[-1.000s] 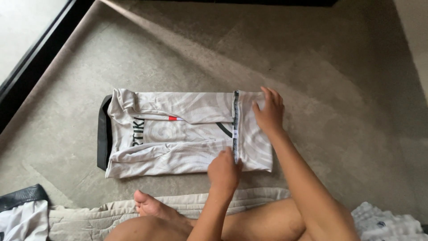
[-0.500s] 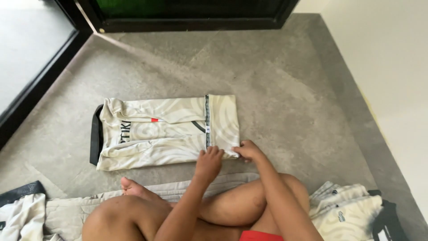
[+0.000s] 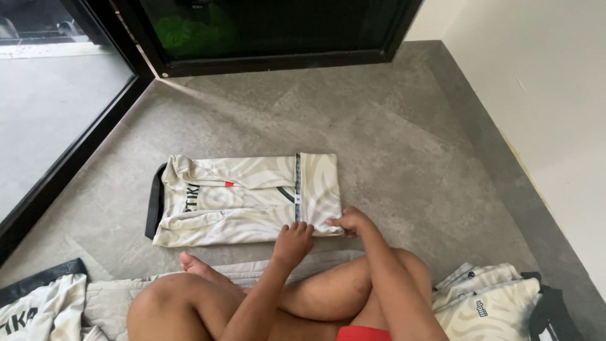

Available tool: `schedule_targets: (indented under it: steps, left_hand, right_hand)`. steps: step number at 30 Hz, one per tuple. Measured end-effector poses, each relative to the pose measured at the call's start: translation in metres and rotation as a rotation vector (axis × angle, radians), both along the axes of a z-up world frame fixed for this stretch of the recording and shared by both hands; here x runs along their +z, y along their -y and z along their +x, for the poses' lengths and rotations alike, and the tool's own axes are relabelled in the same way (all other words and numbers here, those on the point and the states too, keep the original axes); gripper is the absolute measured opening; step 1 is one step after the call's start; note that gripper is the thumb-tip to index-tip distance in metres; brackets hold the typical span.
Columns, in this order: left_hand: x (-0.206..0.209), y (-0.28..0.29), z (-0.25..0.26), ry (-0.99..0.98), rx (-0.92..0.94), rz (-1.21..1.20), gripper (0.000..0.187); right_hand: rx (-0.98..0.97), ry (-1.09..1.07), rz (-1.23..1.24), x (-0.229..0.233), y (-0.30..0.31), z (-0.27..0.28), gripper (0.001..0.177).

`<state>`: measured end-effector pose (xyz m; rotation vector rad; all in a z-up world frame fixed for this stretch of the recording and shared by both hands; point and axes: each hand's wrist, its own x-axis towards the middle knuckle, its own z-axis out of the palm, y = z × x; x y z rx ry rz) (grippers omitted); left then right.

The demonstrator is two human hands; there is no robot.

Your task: The person folds shirts by hand on the floor, smoothing the fabric and aligning the sleeves before stacking them.

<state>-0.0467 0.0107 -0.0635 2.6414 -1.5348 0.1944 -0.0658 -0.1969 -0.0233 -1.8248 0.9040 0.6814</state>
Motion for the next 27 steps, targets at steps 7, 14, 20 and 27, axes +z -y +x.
schedule_targets:
  steps: [7, 14, 20, 27]
  left_hand:
    - [-0.038, 0.014, -0.025, 0.018, -0.033, -0.145, 0.016]
    - [-0.018, 0.011, -0.018, -0.044, -0.093, -0.123, 0.032]
    - [0.019, 0.014, -0.004, -0.440, 0.401, -0.057, 0.039]
    - [0.054, 0.004, 0.032, -0.949, 0.853, 0.200, 0.065]
  right_hand:
    - [0.050, -0.074, -0.232, 0.024, 0.005, -0.006, 0.068]
    - [-0.088, 0.166, -0.349, -0.003, 0.028, 0.020, 0.052]
    - [-0.054, 0.365, -0.553, 0.010, 0.028, 0.046, 0.046]
    - [0.454, 0.355, -0.773, -0.002, 0.033, 0.106, 0.043]
